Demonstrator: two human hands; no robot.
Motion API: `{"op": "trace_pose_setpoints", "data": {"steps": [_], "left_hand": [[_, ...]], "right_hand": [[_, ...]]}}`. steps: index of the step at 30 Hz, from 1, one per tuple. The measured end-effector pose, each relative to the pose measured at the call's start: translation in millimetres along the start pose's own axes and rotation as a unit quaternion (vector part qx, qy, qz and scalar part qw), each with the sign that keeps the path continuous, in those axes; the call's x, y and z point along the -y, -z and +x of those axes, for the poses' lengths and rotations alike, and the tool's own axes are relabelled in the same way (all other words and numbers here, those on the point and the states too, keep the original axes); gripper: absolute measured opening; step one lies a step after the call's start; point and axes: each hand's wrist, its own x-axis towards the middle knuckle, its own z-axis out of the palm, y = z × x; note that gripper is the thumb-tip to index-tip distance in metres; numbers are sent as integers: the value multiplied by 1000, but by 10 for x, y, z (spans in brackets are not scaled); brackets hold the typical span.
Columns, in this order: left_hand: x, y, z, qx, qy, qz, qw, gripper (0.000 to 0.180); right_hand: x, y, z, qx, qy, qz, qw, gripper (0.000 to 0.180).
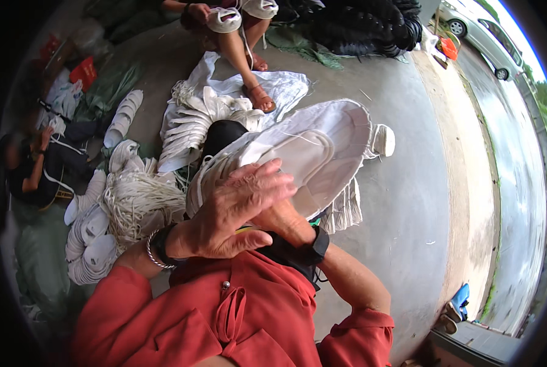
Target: The person laces a shoe by hand, pulls the laces tight, and ties them. They then pick up a stack of shoe components, slide the laced shoe into the top component, and place the stack back down.
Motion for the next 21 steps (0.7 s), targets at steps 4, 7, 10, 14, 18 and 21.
{"op": "trace_pose_setpoints", "data": {"steps": [4,7,10,14,18,21], "left_hand": [[180,-186,-17,45,-18,137,989,67],[250,-163,-69,84,6,212,974,55],[263,-144,-1,76,12,236,969,47],[266,-178,63,117,43,228,966,48],[303,-174,66,128,46,235,962,43],[334,-135,62,143,62,251,955,39]], "right_hand": [[801,467,-122,143,-2,-163,976,30],[767,1062,-431,98,-30,127,987,23],[208,1753,-1009,-247,-176,225,926,18],[-1259,2218,-2040,-375,-427,96,817,44],[-2431,2015,-2669,-333,-520,14,786,58],[-2796,1922,-2466,-240,-576,-157,765,78]]}}
